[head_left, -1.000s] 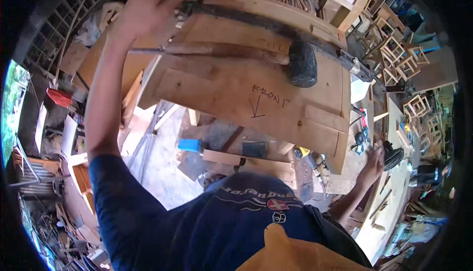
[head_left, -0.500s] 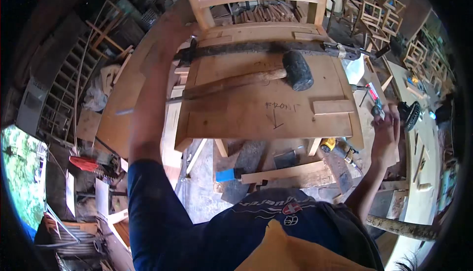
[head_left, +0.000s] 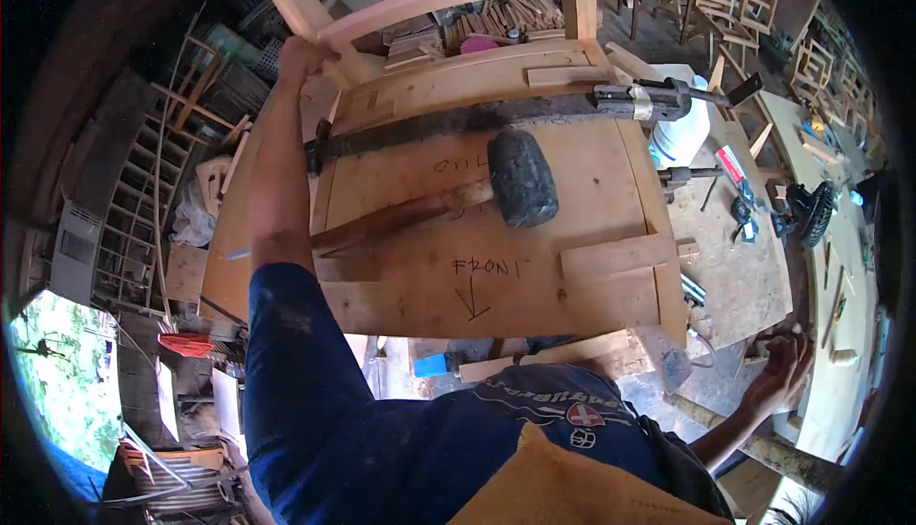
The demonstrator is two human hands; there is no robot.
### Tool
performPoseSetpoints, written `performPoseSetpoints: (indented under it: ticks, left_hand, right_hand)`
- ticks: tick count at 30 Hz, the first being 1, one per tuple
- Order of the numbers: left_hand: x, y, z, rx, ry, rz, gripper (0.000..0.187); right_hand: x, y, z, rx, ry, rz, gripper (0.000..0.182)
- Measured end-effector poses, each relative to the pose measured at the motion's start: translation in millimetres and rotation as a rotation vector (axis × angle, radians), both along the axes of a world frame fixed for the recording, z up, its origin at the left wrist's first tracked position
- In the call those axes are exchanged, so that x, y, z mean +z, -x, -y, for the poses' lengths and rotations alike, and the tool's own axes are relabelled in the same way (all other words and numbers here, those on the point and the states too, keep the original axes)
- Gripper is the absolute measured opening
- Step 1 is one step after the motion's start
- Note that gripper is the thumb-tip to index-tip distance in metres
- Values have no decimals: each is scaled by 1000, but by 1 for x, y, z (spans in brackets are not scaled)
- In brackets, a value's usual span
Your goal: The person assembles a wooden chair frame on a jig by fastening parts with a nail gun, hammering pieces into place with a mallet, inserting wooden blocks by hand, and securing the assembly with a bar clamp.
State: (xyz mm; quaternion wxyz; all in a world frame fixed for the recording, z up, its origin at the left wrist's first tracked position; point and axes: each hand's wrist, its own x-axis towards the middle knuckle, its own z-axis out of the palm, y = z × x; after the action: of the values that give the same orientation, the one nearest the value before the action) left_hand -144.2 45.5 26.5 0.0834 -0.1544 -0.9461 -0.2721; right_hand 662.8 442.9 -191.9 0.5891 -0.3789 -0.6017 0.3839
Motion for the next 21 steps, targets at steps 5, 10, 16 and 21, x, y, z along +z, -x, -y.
performPoseSetpoints:
  ticks: [5,10,16,21]
  left_hand:
    - [16,-28,11,-233,-297,245,26]
    - [41,-54,14,51,186,-146,29]
    - [73,-116,-29,-389,649,-977,18]
    - [83,-68,-34,-471,1015,-869,12]
  right_hand:
    - [4,45,-4,247,100,-123,50]
    - [8,74,2,280,100,-132,58]
    - [-15,64,-8,308,68,-135,62]
    - [-13,66,-7,348,14,-141,62]
